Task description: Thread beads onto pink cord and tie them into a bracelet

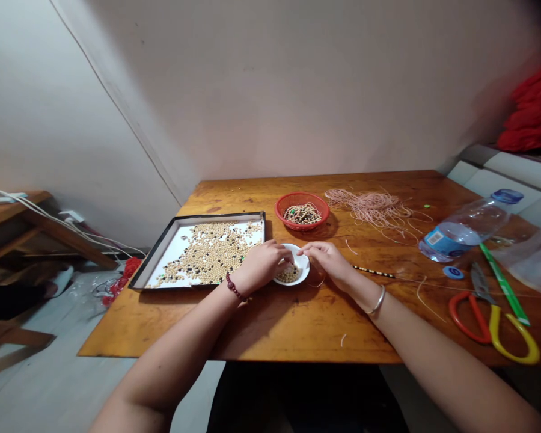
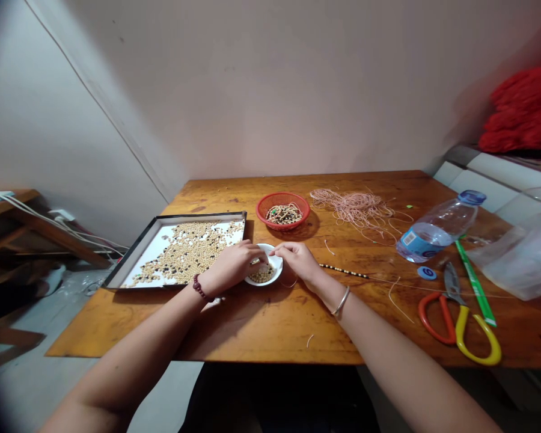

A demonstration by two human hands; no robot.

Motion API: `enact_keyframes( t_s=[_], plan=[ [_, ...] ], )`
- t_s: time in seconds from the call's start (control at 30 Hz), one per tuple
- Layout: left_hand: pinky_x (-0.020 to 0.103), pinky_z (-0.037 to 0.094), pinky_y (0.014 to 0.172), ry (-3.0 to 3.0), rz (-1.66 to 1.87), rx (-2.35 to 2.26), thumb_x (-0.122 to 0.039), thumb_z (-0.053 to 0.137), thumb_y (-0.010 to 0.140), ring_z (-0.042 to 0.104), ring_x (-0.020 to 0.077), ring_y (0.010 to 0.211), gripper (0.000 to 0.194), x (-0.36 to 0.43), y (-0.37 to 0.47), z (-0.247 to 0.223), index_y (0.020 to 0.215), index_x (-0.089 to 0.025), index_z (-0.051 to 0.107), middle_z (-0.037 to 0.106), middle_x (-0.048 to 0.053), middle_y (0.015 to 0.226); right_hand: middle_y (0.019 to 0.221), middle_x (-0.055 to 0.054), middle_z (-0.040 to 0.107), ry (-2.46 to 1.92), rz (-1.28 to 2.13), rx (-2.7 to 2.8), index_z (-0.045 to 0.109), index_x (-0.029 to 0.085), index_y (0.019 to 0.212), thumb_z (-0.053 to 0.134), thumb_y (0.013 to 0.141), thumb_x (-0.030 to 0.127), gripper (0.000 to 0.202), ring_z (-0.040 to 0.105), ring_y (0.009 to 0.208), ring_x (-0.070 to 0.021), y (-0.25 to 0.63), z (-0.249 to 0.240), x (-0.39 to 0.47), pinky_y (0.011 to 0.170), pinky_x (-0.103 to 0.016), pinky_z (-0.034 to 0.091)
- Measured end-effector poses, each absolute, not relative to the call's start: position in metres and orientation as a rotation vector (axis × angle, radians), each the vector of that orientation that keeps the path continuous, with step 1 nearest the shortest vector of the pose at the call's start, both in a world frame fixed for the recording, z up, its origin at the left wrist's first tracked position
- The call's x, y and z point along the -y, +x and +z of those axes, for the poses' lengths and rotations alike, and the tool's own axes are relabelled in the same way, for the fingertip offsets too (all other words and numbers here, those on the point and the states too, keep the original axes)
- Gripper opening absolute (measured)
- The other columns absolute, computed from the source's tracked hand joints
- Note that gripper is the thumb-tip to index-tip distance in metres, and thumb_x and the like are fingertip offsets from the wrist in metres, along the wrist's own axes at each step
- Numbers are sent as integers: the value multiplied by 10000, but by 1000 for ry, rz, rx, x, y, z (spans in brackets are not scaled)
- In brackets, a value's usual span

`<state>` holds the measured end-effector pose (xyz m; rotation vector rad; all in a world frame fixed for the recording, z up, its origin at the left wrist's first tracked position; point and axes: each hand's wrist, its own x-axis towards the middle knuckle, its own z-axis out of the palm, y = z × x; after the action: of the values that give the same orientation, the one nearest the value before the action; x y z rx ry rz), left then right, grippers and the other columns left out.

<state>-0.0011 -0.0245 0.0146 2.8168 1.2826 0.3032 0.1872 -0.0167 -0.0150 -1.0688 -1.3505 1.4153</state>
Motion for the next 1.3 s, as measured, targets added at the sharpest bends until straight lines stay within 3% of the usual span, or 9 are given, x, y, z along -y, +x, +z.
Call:
enact_keyframes(
  t_s=[0.13,0.33,0.53,0.8,0.97,1.3],
  plan=[
    [279,416,710,2764,438,-1310,-248,608,831,556,198,848,95,24,-2,13,883,-192,665,667,46,867,580,-11,591,-1193,1294,1396,676,137,603,531,611,275,200,422,532,-99,190,-16,12,509,-232,294],
    [262,430,688,2431,705,-1300,-298,610,828,578,152,768,137,15,-3,6,887,-195,679,685,26,863,453,24,444,-1235,1230,1514,669,140,593,438,623,294,279,344,464,-101,193,-20,8,475,-244,242],
    [260,456,698,2137,793,-1179,-399,625,818,610,146,776,270,8,-4,4,905,-149,682,704,61,905,440,46,389,-1184,1247,1523,565,174,556,451,648,313,202,311,435,-93,192,-23,10,464,-243,234],
    [256,472,699,2050,826,-1169,-430,648,792,619,153,782,308,5,-4,3,886,-140,686,703,71,895,421,76,288,-1097,1303,1502,544,183,568,467,718,353,240,247,407,-82,192,-19,12,442,-245,209],
    [248,468,697,2042,835,-1162,-409,667,782,614,140,765,284,7,-3,5,875,-141,686,704,61,877,416,71,328,-1112,1285,1500,547,181,560,511,706,350,227,278,426,-84,191,-18,12,460,-240,230],
    [250,470,692,2049,824,-1161,-401,672,779,618,143,776,274,6,-3,4,870,-143,685,704,64,882,569,4,544,-1105,1152,1611,577,168,554,503,703,305,216,462,584,-122,192,-23,8,585,-244,344]
  ],
)
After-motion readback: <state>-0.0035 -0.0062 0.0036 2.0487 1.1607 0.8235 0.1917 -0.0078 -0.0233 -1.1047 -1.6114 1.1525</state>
